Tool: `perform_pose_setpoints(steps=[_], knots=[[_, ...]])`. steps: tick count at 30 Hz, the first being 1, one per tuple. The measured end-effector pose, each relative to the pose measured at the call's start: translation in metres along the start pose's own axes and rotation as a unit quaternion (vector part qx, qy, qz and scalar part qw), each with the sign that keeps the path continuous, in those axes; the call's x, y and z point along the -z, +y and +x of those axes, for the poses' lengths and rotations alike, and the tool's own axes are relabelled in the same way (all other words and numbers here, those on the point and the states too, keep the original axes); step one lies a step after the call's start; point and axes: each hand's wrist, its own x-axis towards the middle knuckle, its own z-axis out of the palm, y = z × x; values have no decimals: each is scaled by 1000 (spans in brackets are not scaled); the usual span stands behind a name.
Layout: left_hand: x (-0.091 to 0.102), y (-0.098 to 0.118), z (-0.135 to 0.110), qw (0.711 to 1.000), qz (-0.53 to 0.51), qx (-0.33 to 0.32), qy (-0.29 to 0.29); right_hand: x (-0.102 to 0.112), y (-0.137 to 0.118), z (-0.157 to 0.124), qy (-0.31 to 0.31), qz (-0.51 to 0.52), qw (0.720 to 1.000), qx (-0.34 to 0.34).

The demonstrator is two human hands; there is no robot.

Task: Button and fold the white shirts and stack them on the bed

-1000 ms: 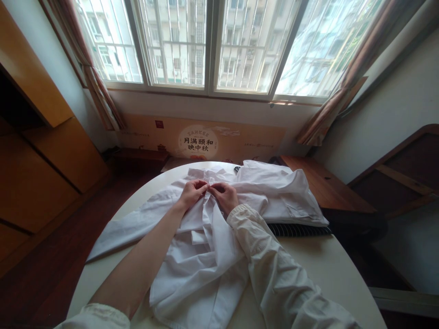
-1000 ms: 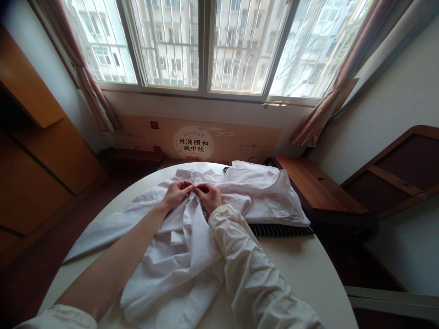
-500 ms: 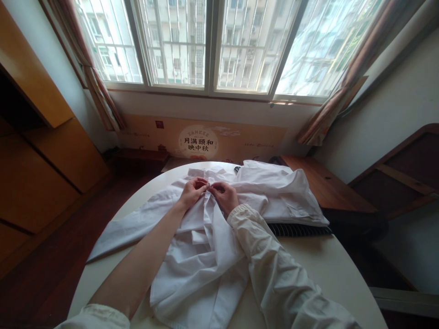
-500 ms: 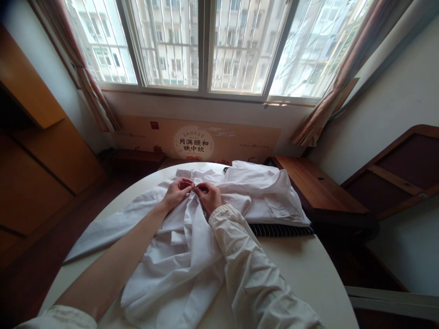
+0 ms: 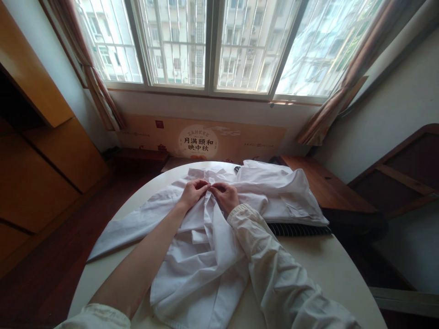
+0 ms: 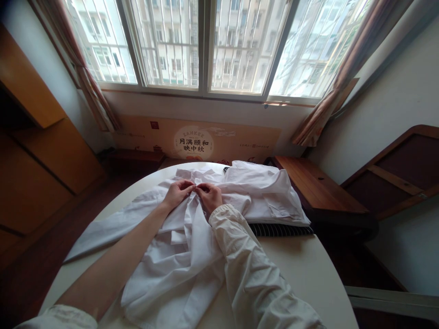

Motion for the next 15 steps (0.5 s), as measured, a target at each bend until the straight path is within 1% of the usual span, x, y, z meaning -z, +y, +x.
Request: perform_pose_setpoints(steps=[6,10,12,15], knots=[[1,2,-1,998,60,-27,-13,1,-8,-2,-3,5,1000,-5],[0,4,-1,997,58,-47,-19,1,-10,-2,-1,7,1000,-7],[0,4,-1,998,38,-37,-22,1,-9,-2,0,10,1000,-11],[2,5,-2,1000,-8,0,-22,1,-6,-1,2,14,1000,-17]])
